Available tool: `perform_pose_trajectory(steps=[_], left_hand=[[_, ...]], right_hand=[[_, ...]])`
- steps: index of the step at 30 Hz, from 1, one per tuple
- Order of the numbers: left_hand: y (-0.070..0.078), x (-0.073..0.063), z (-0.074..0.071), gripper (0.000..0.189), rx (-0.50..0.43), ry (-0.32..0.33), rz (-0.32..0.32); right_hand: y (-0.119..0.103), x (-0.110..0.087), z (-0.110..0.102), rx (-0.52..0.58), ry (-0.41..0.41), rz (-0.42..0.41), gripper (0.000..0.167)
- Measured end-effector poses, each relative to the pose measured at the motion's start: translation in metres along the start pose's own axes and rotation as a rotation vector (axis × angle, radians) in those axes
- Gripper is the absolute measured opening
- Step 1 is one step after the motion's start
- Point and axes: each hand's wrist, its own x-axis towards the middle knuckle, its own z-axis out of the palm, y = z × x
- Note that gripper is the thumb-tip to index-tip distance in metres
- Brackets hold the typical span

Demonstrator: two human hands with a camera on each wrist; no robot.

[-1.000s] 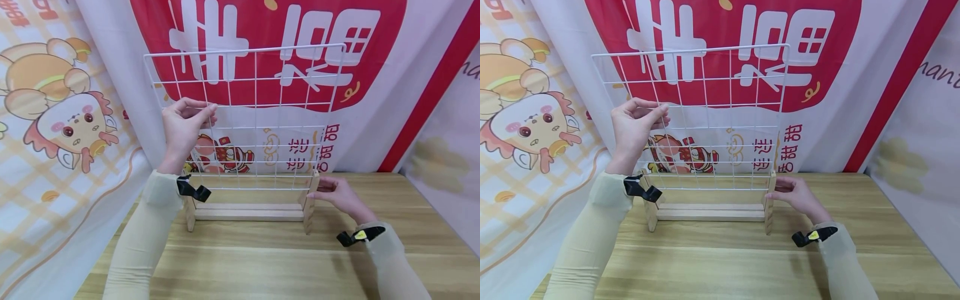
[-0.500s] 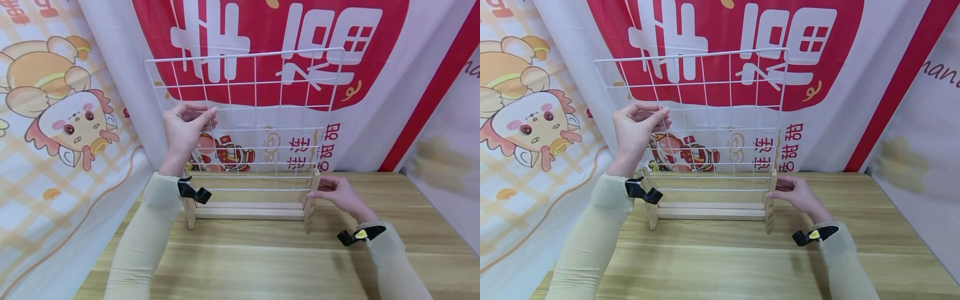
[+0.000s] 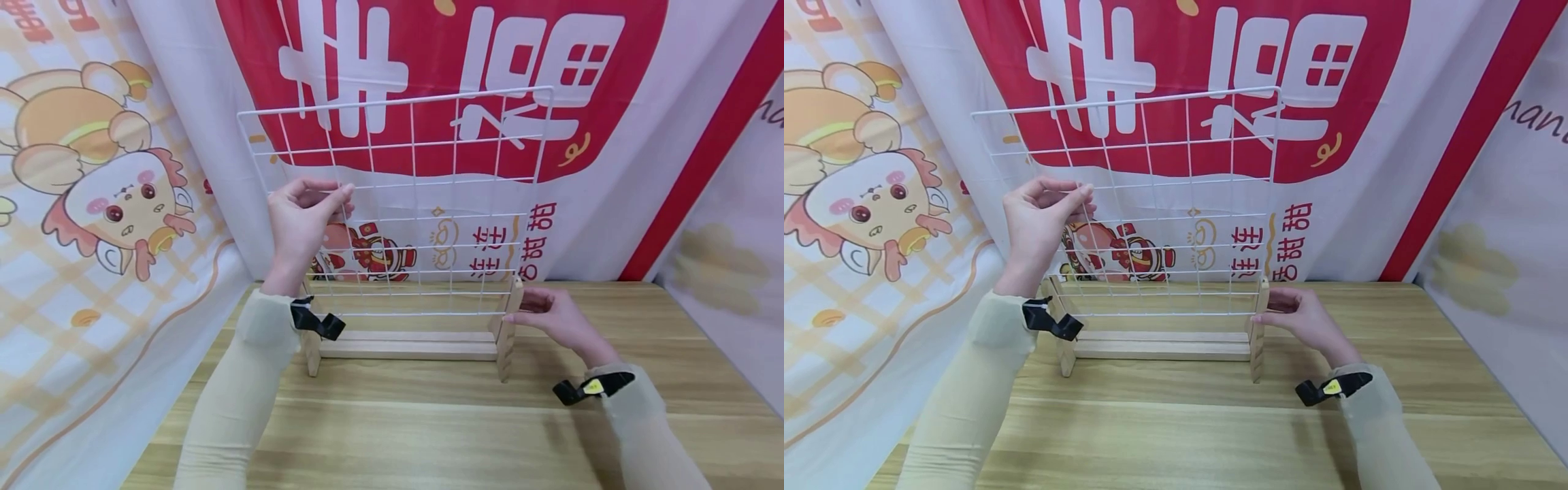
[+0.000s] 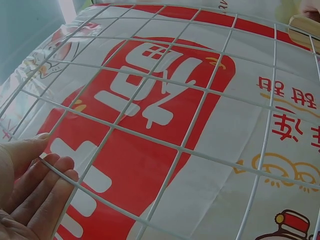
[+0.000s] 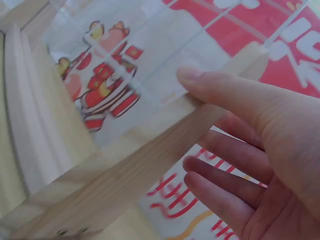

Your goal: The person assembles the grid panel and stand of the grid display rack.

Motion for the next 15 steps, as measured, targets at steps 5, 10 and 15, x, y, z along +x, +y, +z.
perform_pose_trajectory(steps=[5,10,15], left_hand=[[-0.002,-0.002,-0.001,0.03,-0.005,-0.001,0.003],[-0.001,-0.002,-0.003,0.03,-0.008,0.001,0.013],[-0.003,-0.003,-0.004,0.031,-0.001,0.001,-0.006]], right_hand=[[-0.049,-0.006,-0.012,0.007,0.149,-0.053,0.059],[-0.123,0.002,-0.026,0.041,0.391,-0.165,0.046],[-0.171,0.015,-0.03,0.045,0.542,-0.182,0.047]])
